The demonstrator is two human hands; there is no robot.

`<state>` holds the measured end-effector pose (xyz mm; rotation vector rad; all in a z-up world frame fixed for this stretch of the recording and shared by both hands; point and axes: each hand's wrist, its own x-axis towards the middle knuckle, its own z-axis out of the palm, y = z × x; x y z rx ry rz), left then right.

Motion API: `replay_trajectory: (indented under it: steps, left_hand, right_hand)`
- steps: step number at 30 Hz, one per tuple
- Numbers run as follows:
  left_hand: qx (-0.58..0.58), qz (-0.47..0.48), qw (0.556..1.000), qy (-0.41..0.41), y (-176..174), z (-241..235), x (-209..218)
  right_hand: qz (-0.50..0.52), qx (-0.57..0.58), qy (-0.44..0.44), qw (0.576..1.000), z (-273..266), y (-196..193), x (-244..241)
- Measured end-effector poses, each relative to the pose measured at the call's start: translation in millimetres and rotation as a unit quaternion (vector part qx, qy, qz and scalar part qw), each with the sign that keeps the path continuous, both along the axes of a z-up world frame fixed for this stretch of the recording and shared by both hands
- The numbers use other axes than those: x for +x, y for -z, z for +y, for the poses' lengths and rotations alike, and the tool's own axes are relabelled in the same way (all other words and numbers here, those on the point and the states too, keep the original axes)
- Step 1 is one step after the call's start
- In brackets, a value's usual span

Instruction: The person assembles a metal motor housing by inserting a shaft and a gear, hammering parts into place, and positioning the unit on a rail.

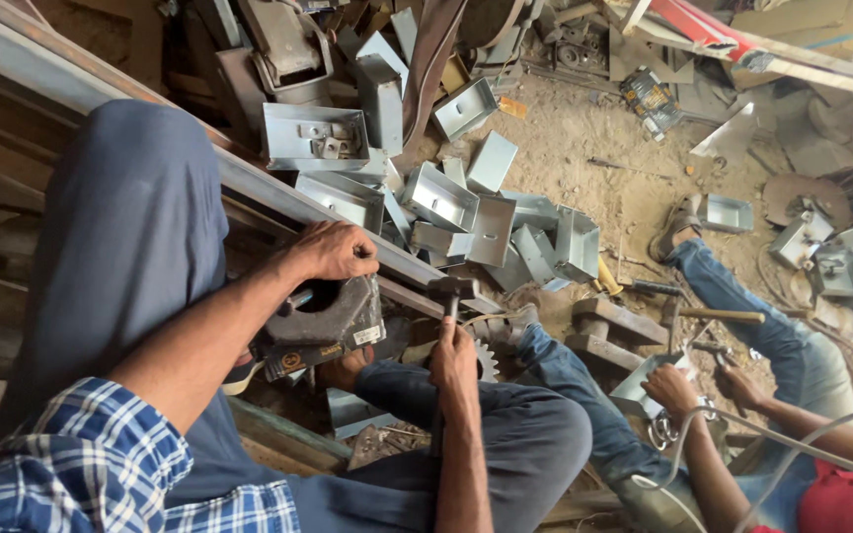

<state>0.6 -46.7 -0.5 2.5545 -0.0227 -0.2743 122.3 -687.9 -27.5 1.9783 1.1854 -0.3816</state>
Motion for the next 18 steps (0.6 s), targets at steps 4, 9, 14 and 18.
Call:
replay_trajectory:
  steps: [4, 9, 14, 18]
  left_hand:
    - [-0.018, 0.019, 1.0, 0.017, 3.5, 2.2, 0.3]
    - [-0.088, 0.029, 0.994, 0.063, -4.7, 16.3, -0.9]
    - [-0.134, -0.021, 0.978, 0.156, -6.4, 39.5, -8.8]
    - [-0.031, -0.113, 0.971, 0.208, 8.7, 44.8, -26.1]
  right_hand:
    - [-0.234, -0.134, -0.209, 0.94, 12.4, -0.2, -4.3]
    - [-0.454, -0.373, -0.496, 0.639, 37.1, -3.3, -4.7]
    - [-0.385, -0.312, -0.389, 0.777, 50.4, -9.2, -8.9]
    - [-0.352, -0.265, -0.326, 0.837, 60.6, -6.9, -8.8]
